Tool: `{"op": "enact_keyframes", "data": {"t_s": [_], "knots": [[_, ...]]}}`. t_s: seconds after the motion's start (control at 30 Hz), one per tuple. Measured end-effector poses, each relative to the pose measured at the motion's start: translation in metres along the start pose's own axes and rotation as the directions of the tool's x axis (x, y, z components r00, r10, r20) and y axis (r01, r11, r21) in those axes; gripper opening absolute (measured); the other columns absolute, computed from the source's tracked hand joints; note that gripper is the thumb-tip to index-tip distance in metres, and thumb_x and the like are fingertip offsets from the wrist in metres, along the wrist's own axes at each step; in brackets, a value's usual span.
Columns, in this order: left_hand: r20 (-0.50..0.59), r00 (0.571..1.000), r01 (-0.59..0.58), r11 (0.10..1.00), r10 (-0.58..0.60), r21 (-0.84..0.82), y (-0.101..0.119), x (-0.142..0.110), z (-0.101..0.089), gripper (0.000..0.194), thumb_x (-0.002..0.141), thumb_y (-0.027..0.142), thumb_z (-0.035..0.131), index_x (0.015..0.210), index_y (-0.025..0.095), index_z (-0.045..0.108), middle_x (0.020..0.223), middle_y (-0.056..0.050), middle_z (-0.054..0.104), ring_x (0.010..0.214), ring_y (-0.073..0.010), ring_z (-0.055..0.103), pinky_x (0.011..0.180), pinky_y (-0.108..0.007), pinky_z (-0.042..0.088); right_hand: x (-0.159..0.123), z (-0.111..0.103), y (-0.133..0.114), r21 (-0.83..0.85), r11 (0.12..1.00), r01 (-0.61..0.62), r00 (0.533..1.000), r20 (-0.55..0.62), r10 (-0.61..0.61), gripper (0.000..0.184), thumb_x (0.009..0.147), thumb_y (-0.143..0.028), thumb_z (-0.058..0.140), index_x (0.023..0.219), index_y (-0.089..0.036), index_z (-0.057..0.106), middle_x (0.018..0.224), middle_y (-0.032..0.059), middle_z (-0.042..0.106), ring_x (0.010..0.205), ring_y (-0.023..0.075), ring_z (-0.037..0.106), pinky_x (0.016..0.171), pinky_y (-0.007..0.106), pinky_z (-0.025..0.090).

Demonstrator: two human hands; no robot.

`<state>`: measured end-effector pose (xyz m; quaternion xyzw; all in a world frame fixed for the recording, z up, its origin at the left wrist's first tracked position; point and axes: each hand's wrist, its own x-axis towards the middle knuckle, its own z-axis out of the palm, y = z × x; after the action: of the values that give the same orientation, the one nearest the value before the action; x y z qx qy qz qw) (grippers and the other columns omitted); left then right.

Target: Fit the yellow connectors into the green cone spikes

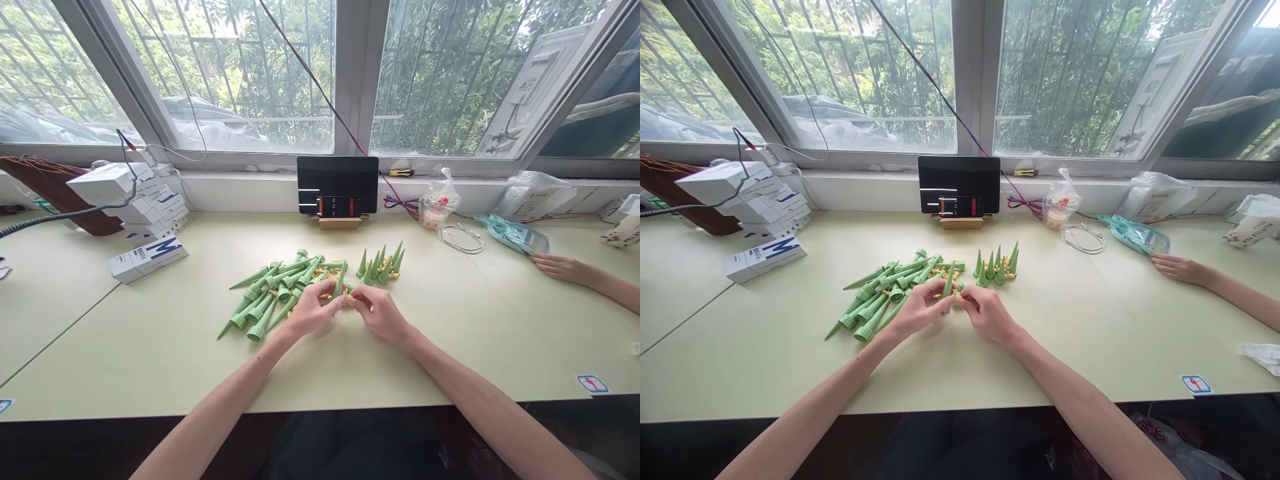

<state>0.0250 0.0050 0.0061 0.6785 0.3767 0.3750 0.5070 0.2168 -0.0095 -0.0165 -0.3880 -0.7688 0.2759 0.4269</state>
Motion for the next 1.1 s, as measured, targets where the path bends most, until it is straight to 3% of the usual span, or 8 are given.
{"op": "enact_keyframes", "data": {"t_s": [0.23, 0.4, 0.53, 0.7, 0.83, 0.93, 1.1], "knots": [[0.012, 0.998, -0.07, 0.99, 0.069, 0.126, 0.003, -0.001, -0.001, 0.041, 0.086, 0.04, 0.065, 0.119, 0.016, 0.061, 0.105, -0.01, 0.066, 0.094, -0.0209, 0.062, 0.066, -0.025, 0.053, 0.001, -0.001, 0.002, -0.031, 0.999, -0.027, 0.996, -0.081, 0.024, 0.026, 0.098, -0.038, 0.051, 0.083, -0.019, 0.06, 0.067, 0.0003, 0.056, 0.057, 0.0138, 0.046, 0.053, 0.026, 0.037], [-0.025, 0.994, -0.097, 0.95, 0.109, 0.297, -0.001, -0.002, 0.0, 0.039, 0.086, 0.04, 0.065, 0.117, 0.017, 0.062, 0.095, -0.006, 0.062, 0.072, -0.0137, 0.055, 0.059, -0.024, 0.048, 0.001, -0.004, -0.002, 0.059, 0.991, -0.121, 0.982, -0.138, 0.128, 0.028, 0.098, -0.043, 0.051, 0.102, -0.018, 0.061, 0.069, 0.0, 0.057, 0.058, 0.0144, 0.053, 0.053, 0.025, 0.041], [0.035, 0.98, -0.188, 0.866, 0.193, 0.463, -0.006, -0.003, 0.002, 0.034, 0.084, 0.037, 0.067, 0.113, 0.018, 0.062, 0.09, -0.003, 0.061, 0.062, -0.0106, 0.046, 0.057, -0.024, 0.042, 0.001, -0.006, -0.006, 0.108, 0.986, -0.129, 0.976, -0.162, 0.146, 0.032, 0.096, -0.045, 0.052, 0.109, -0.017, 0.059, 0.071, -0.0002, 0.056, 0.057, 0.0139, 0.055, 0.05, 0.025, 0.041], [0.147, 0.959, -0.28, 0.762, 0.24, 0.584, -0.007, -0.006, 0.004, 0.027, 0.085, 0.038, 0.068, 0.104, 0.019, 0.064, 0.079, -0.002, 0.058, 0.069, -0.0159, 0.049, 0.062, -0.027, 0.039, 0.001, -0.004, -0.008, 0.128, 0.987, -0.1, 0.98, -0.157, 0.12, 0.025, 0.097, -0.043, 0.052, 0.098, -0.019, 0.059, 0.069, -0.0002, 0.058, 0.059, 0.0145, 0.058, 0.051, 0.025, 0.043], [0.149, 0.958, -0.285, 0.766, 0.244, 0.576, -0.006, -0.007, 0.004, 0.03, 0.085, 0.039, 0.07, 0.106, 0.02, 0.063, 0.089, -0.004, 0.061, 0.071, -0.0164, 0.053, 0.064, -0.028, 0.042, -0.002, -0.001, -0.01, 0.084, 0.995, -0.053, 0.971, -0.23, 0.071, 0.021, 0.097, -0.038, 0.051, 0.088, -0.02, 0.058, 0.068, 0.0, 0.059, 0.055, 0.0129, 0.055, 0.05, 0.024, 0.043], [0.104, 0.957, -0.282, 0.791, 0.27, 0.542, -0.007, -0.007, 0.004, 0.031, 0.088, 0.038, 0.065, 0.115, 0.023, 0.061, 0.099, -0.005, 0.062, 0.071, -0.0148, 0.054, 0.065, -0.027, 0.044, -0.002, -0.005, -0.009, 0.0, 0.999, -0.032, 0.93, -0.367, 0.03, 0.021, 0.097, -0.037, 0.052, 0.085, -0.021, 0.058, 0.065, 0.0003, 0.059, 0.053, 0.0132, 0.054, 0.05, 0.025, 0.046], [0.013, 0.942, -0.294, 0.805, 0.336, 0.516, -0.012, -0.005, 0.002, 0.021, 0.095, 0.034, 0.055, 0.11, 0.022, 0.062, 0.095, -0.004, 0.063, 0.065, -0.0116, 0.054, 0.064, -0.025, 0.046, 0.002, -0.028, -0.004, -0.181, 0.982, -0.045, 0.783, -0.617, -0.078, 0.022, 0.095, -0.035, 0.053, 0.078, -0.021, 0.056, 0.062, 0.0008, 0.061, 0.053, 0.0143, 0.056, 0.054, 0.026, 0.049]]}}
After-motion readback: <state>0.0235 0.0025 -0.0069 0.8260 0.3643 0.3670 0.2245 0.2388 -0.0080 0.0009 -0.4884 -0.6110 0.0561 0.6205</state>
